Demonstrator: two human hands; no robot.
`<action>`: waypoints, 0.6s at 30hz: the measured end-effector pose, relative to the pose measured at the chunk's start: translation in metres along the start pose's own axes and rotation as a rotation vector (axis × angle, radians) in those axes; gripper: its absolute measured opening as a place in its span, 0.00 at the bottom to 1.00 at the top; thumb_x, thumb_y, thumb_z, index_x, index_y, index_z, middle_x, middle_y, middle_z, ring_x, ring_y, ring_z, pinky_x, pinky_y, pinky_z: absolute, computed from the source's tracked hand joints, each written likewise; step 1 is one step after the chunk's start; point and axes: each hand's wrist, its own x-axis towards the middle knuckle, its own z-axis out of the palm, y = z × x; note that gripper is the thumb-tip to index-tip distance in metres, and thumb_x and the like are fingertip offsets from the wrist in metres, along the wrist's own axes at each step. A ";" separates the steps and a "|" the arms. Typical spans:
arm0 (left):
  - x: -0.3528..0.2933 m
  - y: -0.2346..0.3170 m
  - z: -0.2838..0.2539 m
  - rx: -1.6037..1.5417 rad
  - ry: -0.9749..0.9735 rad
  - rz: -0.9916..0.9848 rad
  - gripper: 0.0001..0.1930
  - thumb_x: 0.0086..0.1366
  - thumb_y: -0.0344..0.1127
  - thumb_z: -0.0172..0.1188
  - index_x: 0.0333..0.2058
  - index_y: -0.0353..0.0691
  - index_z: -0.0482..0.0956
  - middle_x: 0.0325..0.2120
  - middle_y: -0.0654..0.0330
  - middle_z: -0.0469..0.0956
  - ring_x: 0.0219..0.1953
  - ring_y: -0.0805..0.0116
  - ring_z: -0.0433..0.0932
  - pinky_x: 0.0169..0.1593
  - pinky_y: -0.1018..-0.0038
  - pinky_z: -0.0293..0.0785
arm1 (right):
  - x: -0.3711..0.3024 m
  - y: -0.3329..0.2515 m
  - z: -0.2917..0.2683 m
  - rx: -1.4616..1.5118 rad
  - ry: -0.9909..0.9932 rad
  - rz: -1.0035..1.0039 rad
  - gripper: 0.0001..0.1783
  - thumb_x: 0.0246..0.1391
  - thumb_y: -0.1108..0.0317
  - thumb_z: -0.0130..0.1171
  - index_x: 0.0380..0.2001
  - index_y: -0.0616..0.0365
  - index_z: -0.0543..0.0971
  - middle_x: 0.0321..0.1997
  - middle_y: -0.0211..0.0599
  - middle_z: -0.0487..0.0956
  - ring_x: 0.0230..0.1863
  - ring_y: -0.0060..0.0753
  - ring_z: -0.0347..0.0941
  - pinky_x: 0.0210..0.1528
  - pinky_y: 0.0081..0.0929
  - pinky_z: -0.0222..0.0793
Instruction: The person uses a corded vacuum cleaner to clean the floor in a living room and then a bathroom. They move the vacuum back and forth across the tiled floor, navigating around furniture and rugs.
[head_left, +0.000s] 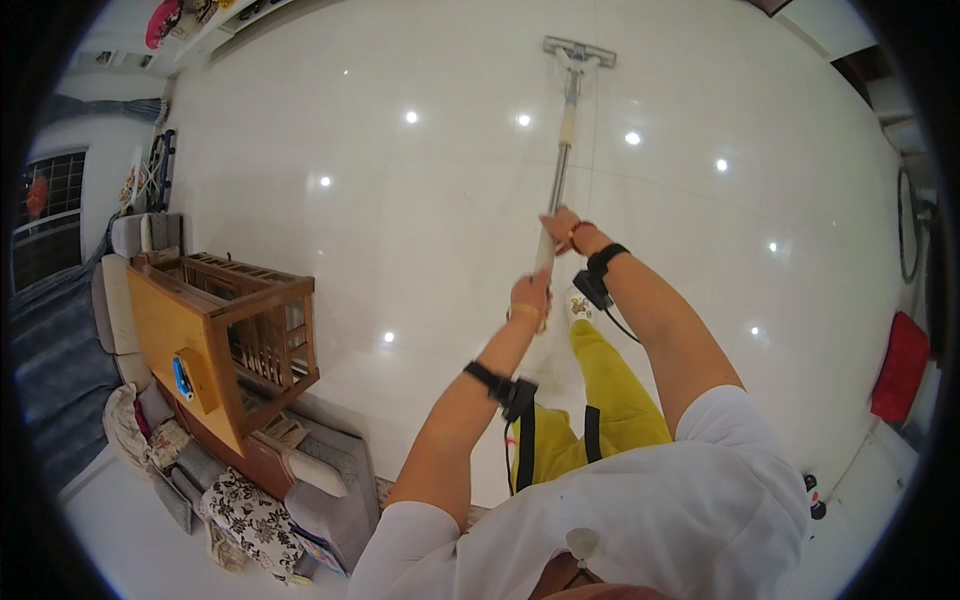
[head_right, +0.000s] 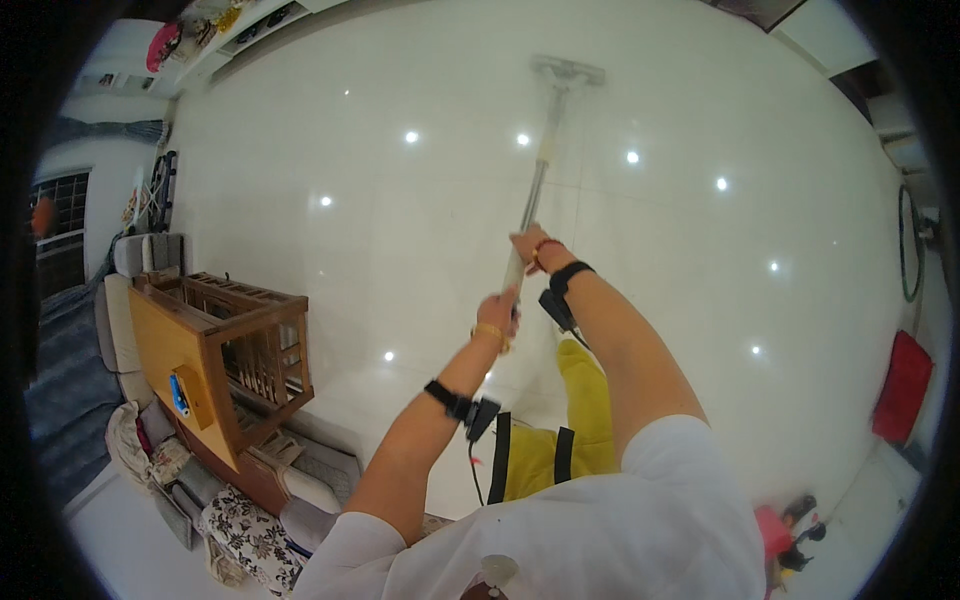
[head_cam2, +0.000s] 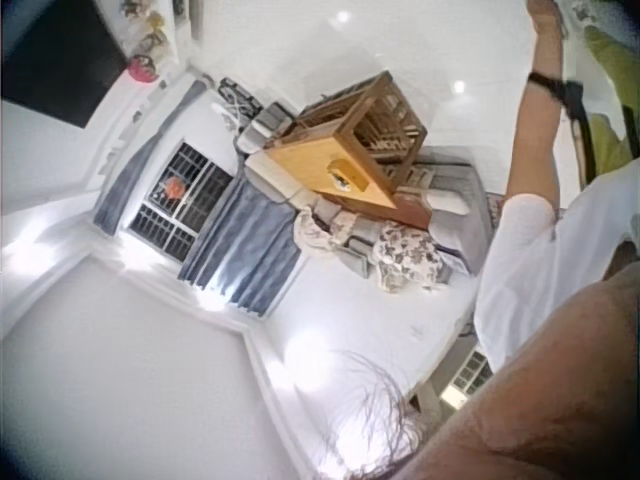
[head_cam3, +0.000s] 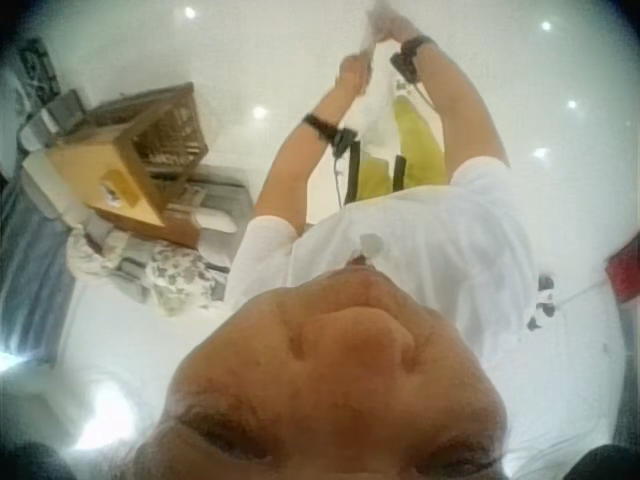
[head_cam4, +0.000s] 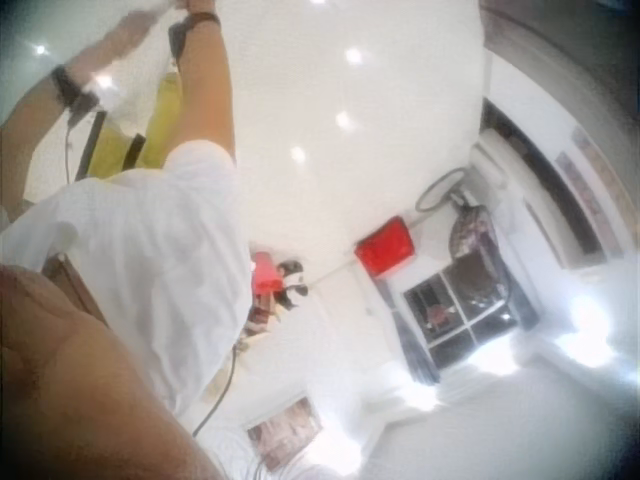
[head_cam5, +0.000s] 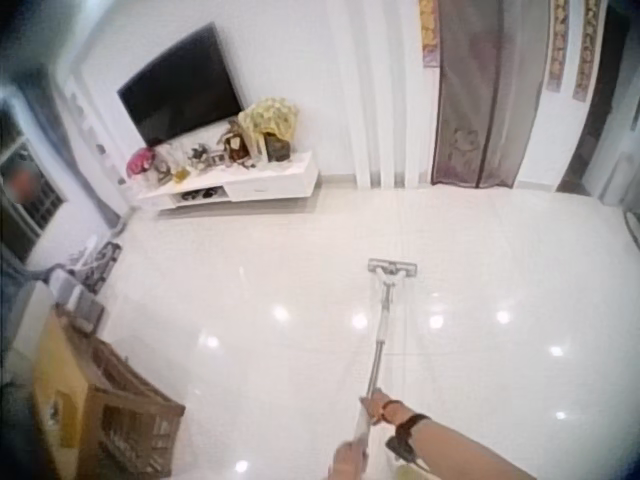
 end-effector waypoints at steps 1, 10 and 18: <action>0.007 0.020 0.006 -0.057 0.009 0.041 0.19 0.52 0.51 0.50 0.21 0.38 0.66 0.10 0.63 0.63 0.08 0.73 0.61 0.11 0.77 0.58 | 0.001 -0.015 -0.008 0.060 0.030 0.032 0.24 0.49 0.59 0.44 0.47 0.62 0.57 0.37 0.52 0.68 0.33 0.48 0.70 0.23 0.38 0.74; -0.015 -0.055 -0.046 -0.074 0.014 -0.159 0.20 0.53 0.54 0.49 0.22 0.40 0.67 0.10 0.63 0.64 0.08 0.73 0.61 0.11 0.77 0.58 | 0.014 0.040 0.087 0.311 0.025 0.107 0.30 0.46 0.60 0.47 0.48 0.61 0.48 0.39 0.55 0.65 0.35 0.49 0.68 0.22 0.49 0.71; -0.240 -0.317 -0.184 0.362 -0.025 -0.176 0.25 0.54 0.55 0.44 0.17 0.36 0.67 0.09 0.57 0.66 0.11 0.65 0.67 0.17 0.71 0.64 | -0.189 0.183 0.349 0.464 -0.456 0.478 0.35 0.43 0.57 0.54 0.50 0.53 0.49 0.42 0.50 0.65 0.41 0.54 0.65 0.34 0.53 0.66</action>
